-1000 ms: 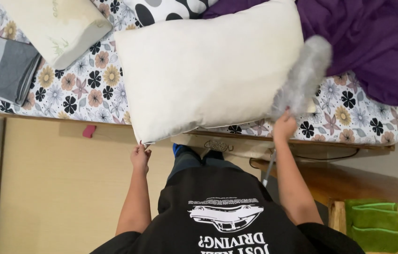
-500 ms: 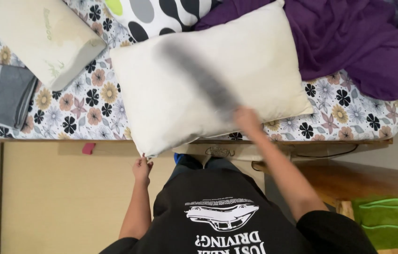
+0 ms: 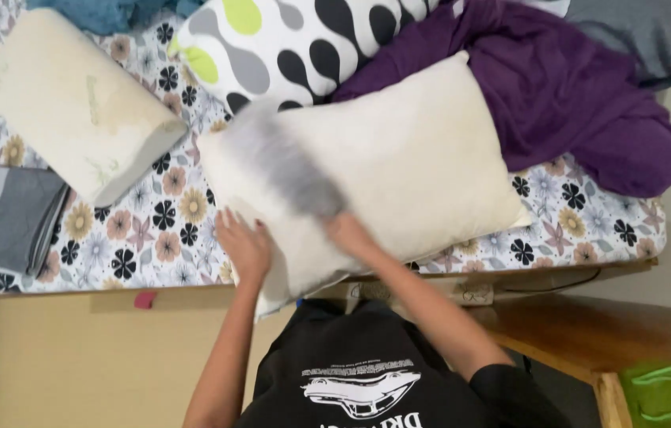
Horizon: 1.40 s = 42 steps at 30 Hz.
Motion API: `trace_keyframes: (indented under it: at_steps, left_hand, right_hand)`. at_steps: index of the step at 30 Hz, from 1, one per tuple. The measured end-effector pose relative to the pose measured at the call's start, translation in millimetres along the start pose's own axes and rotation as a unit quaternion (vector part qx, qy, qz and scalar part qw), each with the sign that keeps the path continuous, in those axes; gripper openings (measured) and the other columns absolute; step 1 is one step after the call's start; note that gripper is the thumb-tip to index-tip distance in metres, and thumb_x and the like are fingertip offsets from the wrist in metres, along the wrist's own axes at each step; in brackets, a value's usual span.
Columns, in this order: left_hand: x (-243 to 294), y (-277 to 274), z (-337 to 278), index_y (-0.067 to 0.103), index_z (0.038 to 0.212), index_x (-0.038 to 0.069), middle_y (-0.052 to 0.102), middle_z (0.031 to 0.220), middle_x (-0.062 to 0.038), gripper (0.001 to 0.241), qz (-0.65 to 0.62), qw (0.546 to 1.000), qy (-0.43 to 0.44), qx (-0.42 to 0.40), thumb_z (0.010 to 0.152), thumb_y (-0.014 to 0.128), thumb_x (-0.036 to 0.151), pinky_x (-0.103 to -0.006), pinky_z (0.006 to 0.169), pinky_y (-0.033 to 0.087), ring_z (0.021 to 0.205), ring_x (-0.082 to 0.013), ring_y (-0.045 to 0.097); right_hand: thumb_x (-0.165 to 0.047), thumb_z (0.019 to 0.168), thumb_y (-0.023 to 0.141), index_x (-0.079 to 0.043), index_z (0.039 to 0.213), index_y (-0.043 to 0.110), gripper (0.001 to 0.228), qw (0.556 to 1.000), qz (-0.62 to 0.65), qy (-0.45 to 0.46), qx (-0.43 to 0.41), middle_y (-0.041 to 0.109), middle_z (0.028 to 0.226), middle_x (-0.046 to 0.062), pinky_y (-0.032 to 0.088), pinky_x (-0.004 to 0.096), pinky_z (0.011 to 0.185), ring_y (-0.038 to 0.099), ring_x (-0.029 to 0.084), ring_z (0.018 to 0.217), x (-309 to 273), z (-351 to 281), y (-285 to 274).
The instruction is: The person uses a feather duster to clean a white pillow on a bed. They then pick up the pillow, walk to a laundry basket, and place the pillow inside the basket on top of other clothes.
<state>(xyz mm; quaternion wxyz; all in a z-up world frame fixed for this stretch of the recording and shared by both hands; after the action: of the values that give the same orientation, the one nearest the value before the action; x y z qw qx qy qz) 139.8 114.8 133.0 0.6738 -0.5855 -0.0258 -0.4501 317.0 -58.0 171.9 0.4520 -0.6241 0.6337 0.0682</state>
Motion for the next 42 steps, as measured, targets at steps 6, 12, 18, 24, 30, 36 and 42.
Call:
trace_keyframes:
  at_steps: [6, 12, 18, 24, 30, 36, 42]
  left_hand:
    - [52.0, 36.2, -33.8, 0.007, 0.162, -0.007, 0.0, 0.167, -0.037, 0.091, -0.014, 0.996, -0.009, -0.088, 0.101, 0.054, 0.041, -0.0626, 0.123, -0.001, 0.156, -0.0501, -0.006]
    - [43.5, 22.0, -35.7, 0.007, 0.163, -0.002, 0.0, 0.169, -0.032, 0.09, -0.002, 0.992, 0.051, -0.118, 0.103, 0.051, 0.048, -0.0594, 0.127, 0.002, 0.159, -0.0456, -0.005]
    - [42.8, 45.4, -28.6, 0.005, 0.16, -0.011, -0.003, 0.165, -0.039, 0.093, 0.006, 0.99, 0.04, -0.139, 0.103, 0.049, 0.049, -0.0704, 0.117, -0.005, 0.155, -0.0488, -0.009]
    - [114.9, 96.9, 46.0, 0.009, 0.163, -0.002, -0.002, 0.172, -0.025, 0.09, 0.115, 0.943, 0.078, -0.302, 0.102, 0.042, 0.055, -0.0803, 0.11, -0.008, 0.158, -0.0402, -0.01]
    - [167.8, 179.0, 115.2, 0.01, 0.162, 0.001, 0.002, 0.17, -0.022, 0.09, 0.142, 0.922, 0.096, -0.348, 0.102, 0.036, 0.061, -0.0795, 0.111, -0.006, 0.157, -0.0411, -0.009]
    - [174.9, 265.0, 158.7, 0.007, 0.162, 0.006, 0.001, 0.171, -0.011, 0.092, 0.215, 0.874, 0.08, -0.427, 0.097, 0.026, 0.069, -0.0802, 0.111, -0.006, 0.156, -0.0357, -0.009]
    - [210.3, 270.9, 186.7, 0.016, 0.164, 0.011, 0.015, 0.171, -0.01, 0.099, 0.221, 0.867, 0.051, -0.443, 0.092, 0.02, 0.08, -0.0672, 0.124, -0.002, 0.159, -0.0269, 0.009]
  right_hand:
    - [-0.045, 0.103, 0.049, -0.013, 0.126, 0.072, 0.045, 1.0, 0.013, 0.003, 0.001, 0.075, 0.089, 0.008, 0.054, 0.03, 0.067, 0.059, 0.006, 0.06, -0.1, 10.5, -21.8]
    - [-0.067, 0.105, 0.047, 0.0, 0.083, 0.051, 0.071, 0.935, 0.223, 0.166, 0.22, 0.041, 0.056, 0.003, 0.029, 0.032, 0.038, 0.037, 0.015, 0.042, 192.9, 29.6, -147.4]
    - [-0.046, 0.103, 0.053, -0.001, 0.111, 0.06, 0.047, 0.758, 0.492, 0.151, 0.401, 0.054, 0.071, 0.006, 0.027, 0.029, 0.04, 0.038, 0.011, 0.047, 281.7, -7.2, -211.8]
    - [-0.027, 0.104, 0.064, 0.011, 0.113, 0.062, 0.039, 0.705, 0.227, 0.096, 0.665, 0.069, 0.106, 0.023, 0.054, 0.044, 0.082, 0.069, 0.033, 0.092, 340.2, -33.4, -258.1]
    - [-0.023, 0.103, 0.063, 0.011, 0.135, 0.051, 0.048, 0.77, 0.124, 0.161, 0.604, 0.055, 0.134, 0.031, 0.044, 0.05, 0.106, 0.056, 0.042, 0.123, 340.0, -53.1, -286.4]
    - [-0.032, 0.093, 0.071, 0.001, 0.154, 0.033, 0.079, 0.786, -0.16, 0.101, 0.588, 0.031, 0.156, 0.031, 0.02, 0.062, 0.117, 0.031, 0.048, 0.145, 299.4, -80.4, -252.0]
    - [-0.046, 0.093, 0.066, -0.005, 0.159, 0.017, 0.092, 0.776, 0.433, 0.011, 0.458, 0.027, 0.161, 0.018, 0.038, 0.048, 0.113, 0.04, 0.032, 0.142, 326.8, -38.9, -44.7]
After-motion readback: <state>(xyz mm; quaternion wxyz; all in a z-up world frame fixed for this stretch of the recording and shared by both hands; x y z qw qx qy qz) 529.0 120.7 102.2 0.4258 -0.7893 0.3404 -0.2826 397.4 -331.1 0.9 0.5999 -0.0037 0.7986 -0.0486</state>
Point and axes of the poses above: each hand's wrist, its own z-axis towards the middle knuckle, its own y-axis out of the palm, x = y × z, the point moved 5 cm from there along z, towards the middle knuckle
